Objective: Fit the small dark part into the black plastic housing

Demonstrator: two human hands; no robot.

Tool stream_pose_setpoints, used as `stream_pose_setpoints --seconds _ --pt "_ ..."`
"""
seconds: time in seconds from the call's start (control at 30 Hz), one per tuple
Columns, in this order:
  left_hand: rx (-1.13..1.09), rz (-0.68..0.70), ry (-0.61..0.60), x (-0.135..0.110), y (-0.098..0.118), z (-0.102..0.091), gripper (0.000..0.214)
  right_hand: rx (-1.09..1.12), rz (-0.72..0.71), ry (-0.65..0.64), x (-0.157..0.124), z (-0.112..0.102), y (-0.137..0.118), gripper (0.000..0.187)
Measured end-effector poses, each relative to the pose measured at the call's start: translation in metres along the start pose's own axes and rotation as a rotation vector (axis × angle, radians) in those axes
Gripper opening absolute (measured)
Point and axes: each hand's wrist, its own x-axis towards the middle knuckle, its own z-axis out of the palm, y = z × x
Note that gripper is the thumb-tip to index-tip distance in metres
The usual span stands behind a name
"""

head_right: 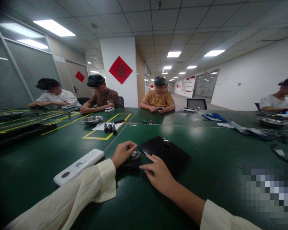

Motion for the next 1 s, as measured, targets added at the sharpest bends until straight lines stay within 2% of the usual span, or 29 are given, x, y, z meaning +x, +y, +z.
stream_pose_setpoints --seconds 0.07,0.17,0.3,0.4,0.53,0.67,0.87,1.0 --pt "0.017 -0.007 -0.008 0.000 0.000 0.000 0.029 0.024 0.036 -0.037 0.000 -0.001 0.008 0.031" --pt "0.018 -0.014 0.004 0.000 0.001 -0.001 0.033 0.078 0.016 -0.059 0.001 0.000 0.012 0.029" --pt "0.002 -0.021 0.017 -0.001 0.002 -0.001 0.034 0.045 0.013 0.055 0.001 0.000 0.004 0.034" --pt "-0.044 -0.051 -0.005 -0.001 0.001 0.000 0.034 -0.044 -0.065 0.116 0.001 0.000 -0.006 0.042" --pt "-0.091 -0.094 -0.024 0.000 -0.003 0.003 0.036 -0.126 -0.164 0.046 0.007 0.007 -0.019 0.049" --pt "-0.138 -0.107 -0.031 0.000 -0.001 0.003 0.036 -0.209 -0.169 0.032 0.018 0.014 -0.027 0.044" --pt "-0.215 -0.126 0.054 0.000 0.005 0.000 0.032 -0.302 -0.228 0.046 0.029 0.020 -0.028 0.037" --pt "-0.293 -0.151 0.134 0.001 0.002 0.001 0.028 -0.299 -0.201 0.006 0.027 0.021 -0.027 0.033"
